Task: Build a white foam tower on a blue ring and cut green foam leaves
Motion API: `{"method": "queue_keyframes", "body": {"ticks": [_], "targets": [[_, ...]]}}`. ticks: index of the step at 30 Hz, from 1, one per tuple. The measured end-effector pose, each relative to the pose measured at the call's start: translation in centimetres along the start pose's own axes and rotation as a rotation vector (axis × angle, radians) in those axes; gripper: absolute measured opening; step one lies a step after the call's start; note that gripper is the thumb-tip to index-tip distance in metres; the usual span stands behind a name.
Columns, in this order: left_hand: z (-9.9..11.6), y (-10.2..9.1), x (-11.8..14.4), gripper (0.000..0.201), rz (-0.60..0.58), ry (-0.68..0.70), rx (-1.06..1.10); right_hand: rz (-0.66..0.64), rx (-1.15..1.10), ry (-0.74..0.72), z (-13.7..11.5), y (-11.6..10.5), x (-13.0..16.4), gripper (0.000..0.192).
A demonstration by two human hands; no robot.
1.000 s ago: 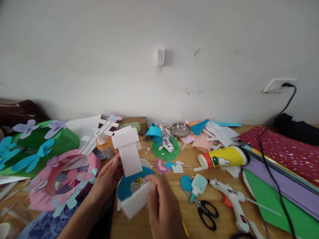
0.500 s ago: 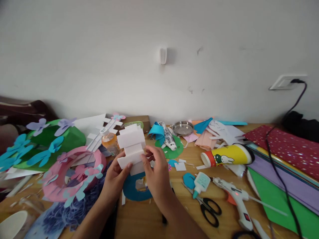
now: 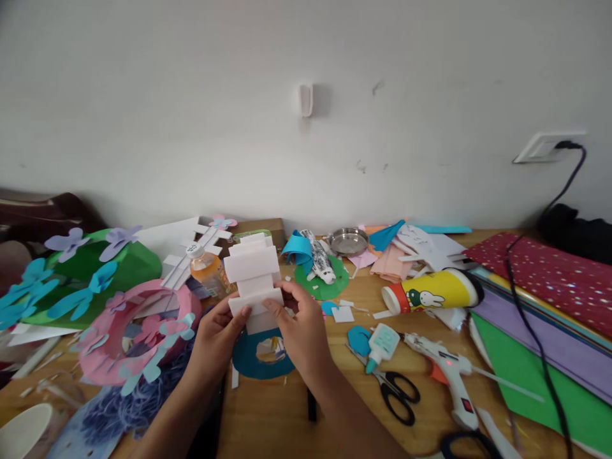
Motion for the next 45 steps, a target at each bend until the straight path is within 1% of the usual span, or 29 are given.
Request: {"method": "queue_keyframes", "body": {"ticks": [3,7,12,17,20,22,27,32,35,38,41,45], "targets": [[0.1,0.1,-0.1,0.037,0.032,-0.029,0.026,-0.007,-0.007,0.016,0.1,0.0,-0.1,0.039],[-0.1,-0.2,-0.1,0.038,0.096,-0.111,0.131,-0.023,0.021,0.019,-0.4,-0.4,-0.9,0.036],[0.4,-0.2,0.1,0.035,0.116,-0.214,0.241,-0.166,-0.049,0.123,-0.3,-0.4,-1.7,0.040],[0.9,0.3,1.1,0.033,0.151,-0.295,0.291,-0.209,-0.011,0.142,-1.6,-0.6,-1.0,0.032],[0.9,0.7,1.7,0.034,0.155,-0.340,0.289,-0.224,0.044,0.112,-2.5,-0.6,-0.6,0.028],[1.1,0.8,1.9,0.037,0.153,-0.345,0.263,-0.232,0.063,0.097,-3.0,-0.6,-0.6,0.028],[1.3,0.9,2.2,0.042,0.161,-0.350,0.242,-0.251,0.020,0.109,-3.8,-0.3,-0.1,0.027],[2.6,1.6,3.1,0.042,0.137,-0.322,0.208,-0.228,0.046,0.070,-6.0,-0.6,1.7,0.024],[3.2,1.7,4.0,0.039,0.128,-0.305,0.165,-0.231,0.041,0.078,-6.7,-0.7,2.6,0.023],[3.1,1.7,4.5,0.039,0.092,-0.294,0.142,-0.229,-0.006,0.088,-6.8,-1.0,3.1,0.023],[3.0,1.4,4.8,0.039,0.077,-0.285,0.075,-0.235,-0.057,0.097,-6.5,-1.1,3.4,0.023],[3.0,1.4,4.9,0.037,0.059,-0.289,0.052,-0.241,-0.058,0.108,-6.1,-1.4,3.5,0.022]]}}
Point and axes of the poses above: each hand's wrist, its own x-axis away from the middle knuckle, its own y-axis out of the palm, z = x × y, the point moved 8 cm from there along -x, towards the middle knuckle, and after that the axes turned 10 degrees about -z, right-handed, at the moved point
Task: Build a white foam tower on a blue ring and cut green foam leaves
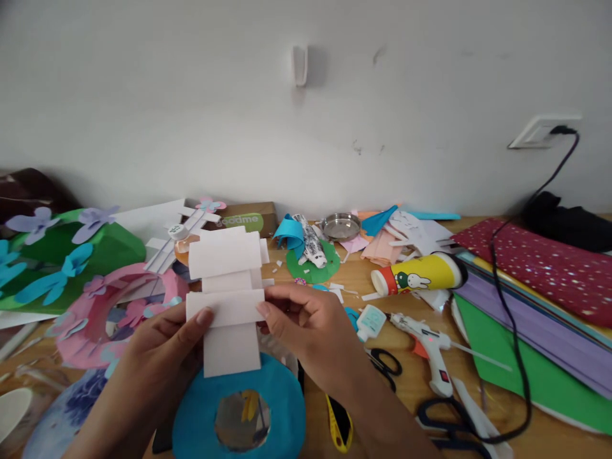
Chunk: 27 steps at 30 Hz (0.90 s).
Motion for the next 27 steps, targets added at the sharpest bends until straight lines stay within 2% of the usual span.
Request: {"method": "queue_keyframes", "body": {"ticks": [8,15,21,24,27], "targets": [[0.3,0.1,0.1,0.037,-0.027,0.019,-0.046,0.032,0.012,0.079,-0.5,0.0,0.3,0.020],[-0.1,-0.3,-0.2,0.034,-0.046,0.023,-0.034,0.023,0.074,0.043,0.0,-0.2,0.0,0.024],[-0.4,-0.3,-0.4,0.033,-0.046,0.003,0.004,-0.017,0.023,0.038,0.2,0.2,-0.2,0.022],[-0.5,-0.1,-0.5,0.034,-0.034,-0.015,0.034,-0.042,0.021,0.056,0.6,0.3,-0.4,0.024],[-1.1,-0.4,-0.8,0.035,0.029,-0.059,0.062,-0.026,0.143,0.046,0.6,0.1,-0.1,0.027]]}}
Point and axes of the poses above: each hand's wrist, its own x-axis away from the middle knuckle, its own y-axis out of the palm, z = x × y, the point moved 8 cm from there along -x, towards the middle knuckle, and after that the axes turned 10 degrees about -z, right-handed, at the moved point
